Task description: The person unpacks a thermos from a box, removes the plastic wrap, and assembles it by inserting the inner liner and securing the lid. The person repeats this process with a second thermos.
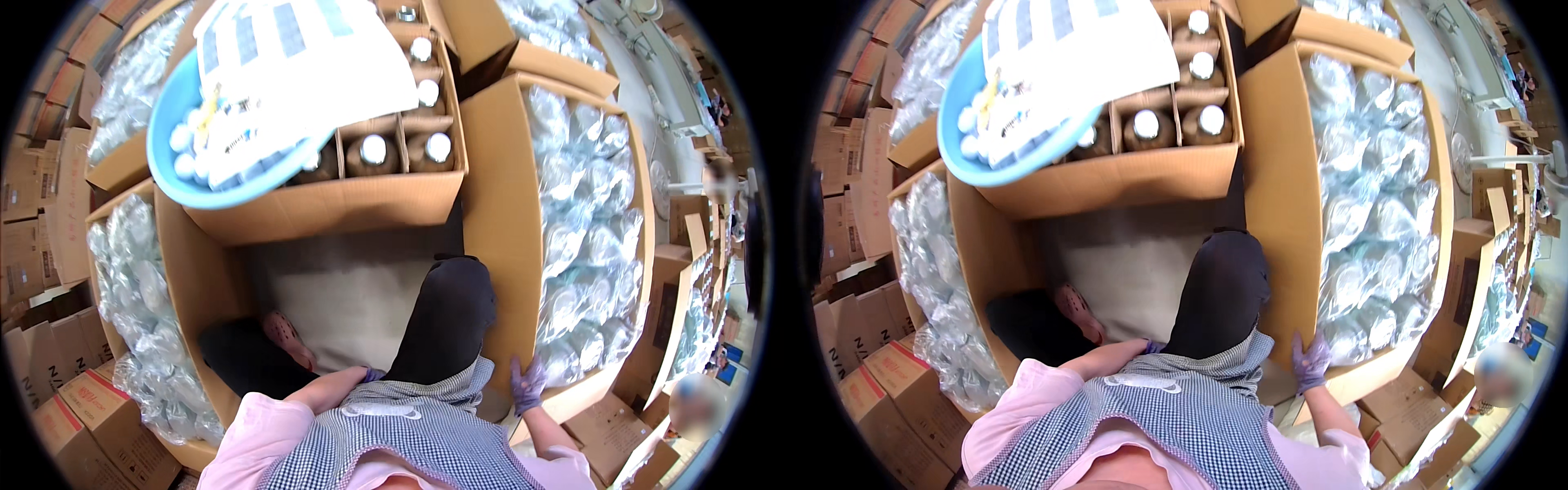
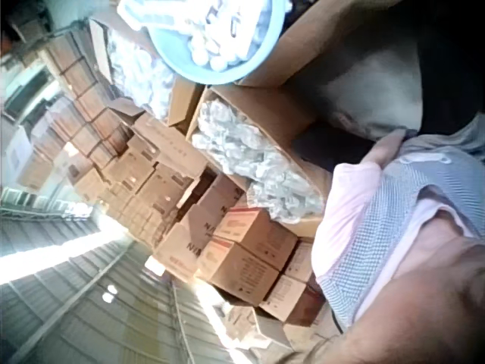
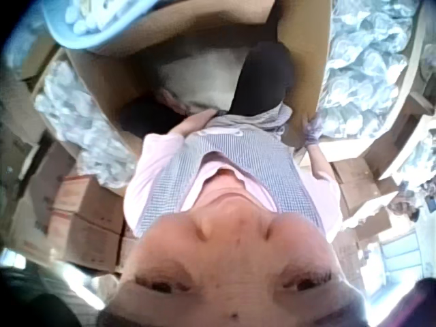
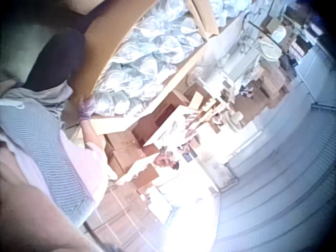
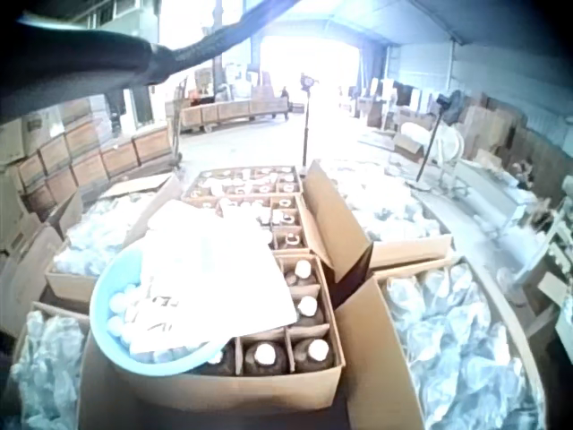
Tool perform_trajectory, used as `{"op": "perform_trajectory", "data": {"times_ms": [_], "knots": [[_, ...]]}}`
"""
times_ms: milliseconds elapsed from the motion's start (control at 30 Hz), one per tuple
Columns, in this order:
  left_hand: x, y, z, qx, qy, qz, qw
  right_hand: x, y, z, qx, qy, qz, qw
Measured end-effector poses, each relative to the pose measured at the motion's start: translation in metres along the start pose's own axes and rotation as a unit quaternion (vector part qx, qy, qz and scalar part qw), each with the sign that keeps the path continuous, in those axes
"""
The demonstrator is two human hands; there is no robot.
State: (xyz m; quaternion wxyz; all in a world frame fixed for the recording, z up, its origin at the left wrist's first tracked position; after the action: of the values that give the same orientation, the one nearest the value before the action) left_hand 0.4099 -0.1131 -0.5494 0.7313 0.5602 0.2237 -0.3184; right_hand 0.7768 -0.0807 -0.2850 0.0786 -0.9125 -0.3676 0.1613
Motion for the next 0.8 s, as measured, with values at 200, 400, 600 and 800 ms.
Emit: {"op": "perform_trajectory", "data": {"times_ms": [200,400,600,800], "knots": [[-0.053,0.028,-0.091,0.023,0.05,0.002,0.998,0.0,-0.009,-0.001,0.021,-0.02,-0.006,1.0],[-0.075,0.039,-0.177,0.062,0.108,0.035,0.992,-0.001,0.005,0.009,-0.007,0.022,-0.047,0.999],[-0.077,0.025,-0.25,0.172,0.241,0.06,0.953,0.005,-0.007,0.01,0.07,-0.016,-0.055,0.996],[-0.175,0.14,-0.276,-0.076,0.435,0.156,0.883,0.003,-0.013,-0.001,0.066,0.049,-0.109,0.991]]}}
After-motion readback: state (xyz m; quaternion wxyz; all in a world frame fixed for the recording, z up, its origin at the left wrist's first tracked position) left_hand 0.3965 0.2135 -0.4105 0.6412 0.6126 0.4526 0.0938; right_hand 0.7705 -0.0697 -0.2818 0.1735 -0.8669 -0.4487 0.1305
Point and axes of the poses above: each hand's wrist, its own x-axis towards the middle knuckle, its own z-axis out of the palm, y = z × x, the point moved 9 cm from there along x, towards the middle knuckle, and after that the axes turned 8 degrees about z, right-handed, at the moved point
